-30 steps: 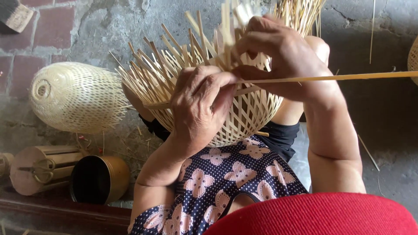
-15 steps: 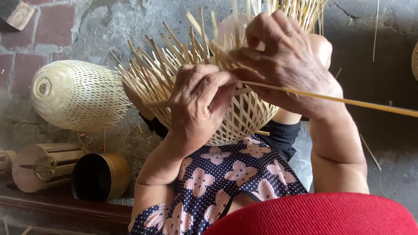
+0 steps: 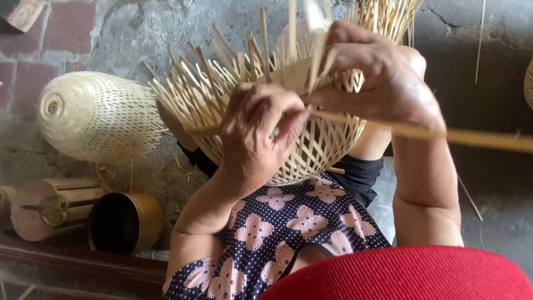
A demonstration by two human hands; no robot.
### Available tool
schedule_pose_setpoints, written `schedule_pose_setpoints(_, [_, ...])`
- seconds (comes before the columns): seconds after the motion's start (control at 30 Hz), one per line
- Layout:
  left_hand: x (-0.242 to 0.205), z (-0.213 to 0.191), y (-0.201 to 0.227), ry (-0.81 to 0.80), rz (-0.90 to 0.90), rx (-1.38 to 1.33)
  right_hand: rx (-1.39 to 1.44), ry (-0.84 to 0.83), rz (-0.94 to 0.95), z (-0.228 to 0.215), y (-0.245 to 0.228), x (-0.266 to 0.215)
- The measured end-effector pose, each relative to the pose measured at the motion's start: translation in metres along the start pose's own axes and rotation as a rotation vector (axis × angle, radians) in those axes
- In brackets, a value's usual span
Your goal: The person weaves thin bamboo strips into a conical structure by hand, interlacing a long horizontal strip around vertical ribs. They rotate the object while continuing to thread the bamboo strip through the mesh.
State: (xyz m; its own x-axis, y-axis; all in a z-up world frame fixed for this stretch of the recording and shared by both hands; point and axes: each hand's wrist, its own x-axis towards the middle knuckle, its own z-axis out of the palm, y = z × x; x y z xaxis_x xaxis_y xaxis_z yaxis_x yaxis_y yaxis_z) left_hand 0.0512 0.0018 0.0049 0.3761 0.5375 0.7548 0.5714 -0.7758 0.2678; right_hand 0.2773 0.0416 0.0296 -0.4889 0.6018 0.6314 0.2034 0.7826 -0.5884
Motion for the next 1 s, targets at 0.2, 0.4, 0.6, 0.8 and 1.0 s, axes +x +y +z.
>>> schedule_pose_setpoints(0.2, [-0.002, -0.001, 0.001, 0.02, -0.038, 0.0, -0.49, 0.221, -0.047, 0.022, 0.006, -0.034])
schedule_pose_setpoints(0.4, [-0.001, -0.009, 0.003, -0.02, -0.072, -0.067, -0.264, 0.348, -0.115, 0.027, 0.008, -0.032])
schedule_pose_setpoints(0.6, [0.003, -0.006, 0.005, -0.004, -0.013, 0.024, -0.874, 0.408, -0.369, 0.036, 0.002, -0.037])
schedule_pose_setpoints(0.8, [0.007, -0.007, 0.0, -0.03, -0.036, -0.032, -1.279, 0.55, -0.172, 0.017, -0.016, -0.044])
schedule_pose_setpoints(1.0, [0.007, 0.007, 0.001, 0.076, -0.085, 0.078, -0.714, 0.215, -0.029, -0.01, -0.018, -0.019])
